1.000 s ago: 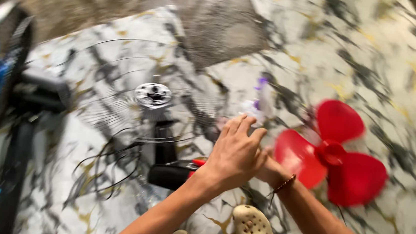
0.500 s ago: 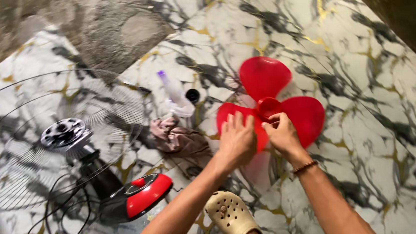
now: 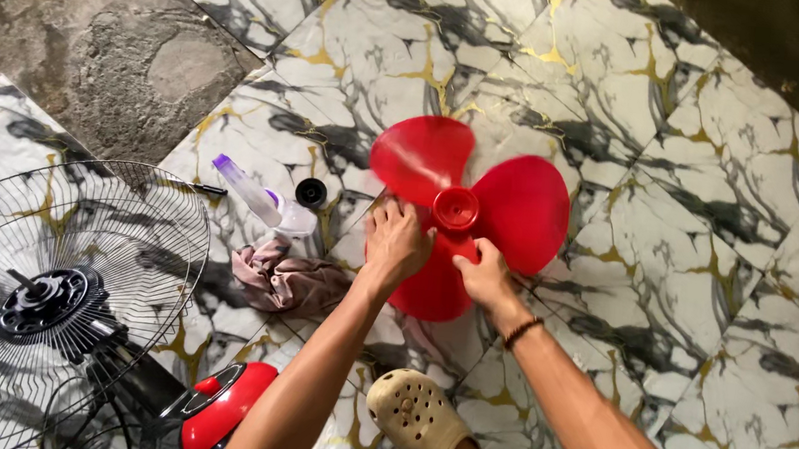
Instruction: The person assembles a black electric fan by attaching the front grille, securing the motor housing, and mounting a red fan blade. They then handle a second fan with blue blades, removing its front grille and detaching the blade from the motor shaft.
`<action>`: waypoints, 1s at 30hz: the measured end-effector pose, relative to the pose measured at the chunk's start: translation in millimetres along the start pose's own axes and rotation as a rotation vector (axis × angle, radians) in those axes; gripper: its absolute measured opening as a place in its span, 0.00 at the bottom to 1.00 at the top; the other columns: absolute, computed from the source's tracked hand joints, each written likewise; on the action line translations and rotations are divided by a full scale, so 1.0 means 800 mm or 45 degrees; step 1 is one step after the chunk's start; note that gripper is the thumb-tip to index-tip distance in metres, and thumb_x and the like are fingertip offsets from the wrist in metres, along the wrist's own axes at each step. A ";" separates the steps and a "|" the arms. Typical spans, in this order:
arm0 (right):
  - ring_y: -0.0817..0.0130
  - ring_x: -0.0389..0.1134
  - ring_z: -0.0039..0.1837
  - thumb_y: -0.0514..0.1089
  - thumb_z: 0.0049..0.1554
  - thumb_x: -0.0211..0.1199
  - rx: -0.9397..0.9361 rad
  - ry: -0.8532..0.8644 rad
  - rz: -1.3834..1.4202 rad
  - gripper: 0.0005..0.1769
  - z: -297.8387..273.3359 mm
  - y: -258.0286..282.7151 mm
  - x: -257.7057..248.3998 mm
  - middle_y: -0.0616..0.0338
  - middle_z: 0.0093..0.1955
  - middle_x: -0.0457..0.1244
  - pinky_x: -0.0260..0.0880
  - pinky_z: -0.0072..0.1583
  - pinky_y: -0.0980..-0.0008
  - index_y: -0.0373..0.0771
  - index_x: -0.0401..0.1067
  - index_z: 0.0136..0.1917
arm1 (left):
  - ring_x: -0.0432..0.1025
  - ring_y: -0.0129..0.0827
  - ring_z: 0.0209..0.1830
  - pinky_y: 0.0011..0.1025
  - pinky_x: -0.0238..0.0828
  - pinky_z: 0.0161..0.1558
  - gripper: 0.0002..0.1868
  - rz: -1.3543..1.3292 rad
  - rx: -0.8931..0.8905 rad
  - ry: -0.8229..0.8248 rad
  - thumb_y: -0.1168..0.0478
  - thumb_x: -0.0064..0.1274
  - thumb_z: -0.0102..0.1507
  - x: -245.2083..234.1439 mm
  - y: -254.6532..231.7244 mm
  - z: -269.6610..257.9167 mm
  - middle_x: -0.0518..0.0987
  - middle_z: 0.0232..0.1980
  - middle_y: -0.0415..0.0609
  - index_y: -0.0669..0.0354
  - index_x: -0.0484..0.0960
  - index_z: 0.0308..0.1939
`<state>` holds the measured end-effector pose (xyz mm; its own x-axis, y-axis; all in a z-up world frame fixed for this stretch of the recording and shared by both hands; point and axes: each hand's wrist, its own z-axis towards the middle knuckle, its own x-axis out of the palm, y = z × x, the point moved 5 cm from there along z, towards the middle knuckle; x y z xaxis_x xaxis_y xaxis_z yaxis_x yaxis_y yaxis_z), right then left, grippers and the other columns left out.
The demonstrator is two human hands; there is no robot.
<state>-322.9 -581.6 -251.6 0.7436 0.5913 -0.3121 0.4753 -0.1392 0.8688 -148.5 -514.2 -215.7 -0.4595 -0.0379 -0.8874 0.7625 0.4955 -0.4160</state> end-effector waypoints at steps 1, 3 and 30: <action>0.68 0.71 0.50 0.39 0.57 0.63 -0.130 -0.033 0.054 0.12 -0.004 0.016 0.000 0.55 0.49 0.70 0.72 0.52 0.65 0.32 0.72 0.53 | 0.66 0.57 0.63 0.53 0.59 0.64 0.27 0.015 0.017 0.043 0.43 0.56 0.63 -0.011 0.002 -0.004 0.74 0.58 0.63 0.64 0.78 0.53; 0.69 0.70 0.48 0.39 0.59 0.62 -0.249 -0.124 -0.082 0.10 -0.015 0.047 -0.004 0.56 0.47 0.69 0.71 0.51 0.66 0.33 0.72 0.53 | 0.68 0.57 0.58 0.53 0.63 0.58 0.26 -0.094 0.005 0.061 0.42 0.57 0.63 -0.041 0.004 -0.013 0.75 0.54 0.63 0.61 0.80 0.51; 0.76 0.60 0.41 0.44 0.63 0.66 -0.790 0.210 -0.157 0.12 -0.187 0.410 0.244 0.55 0.39 0.63 0.61 0.42 0.75 0.34 0.70 0.48 | 0.77 0.27 0.35 0.27 0.78 0.39 0.11 -1.495 -0.156 -1.404 0.62 0.57 0.70 -0.397 0.208 -0.348 0.84 0.38 0.49 0.70 0.80 0.47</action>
<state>-92.2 -392.9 30.2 0.5956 0.6947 -0.4033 0.1557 0.3927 0.9064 -2.5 -178.0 51.8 -0.1582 -0.9732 0.1666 0.1802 -0.1944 -0.9642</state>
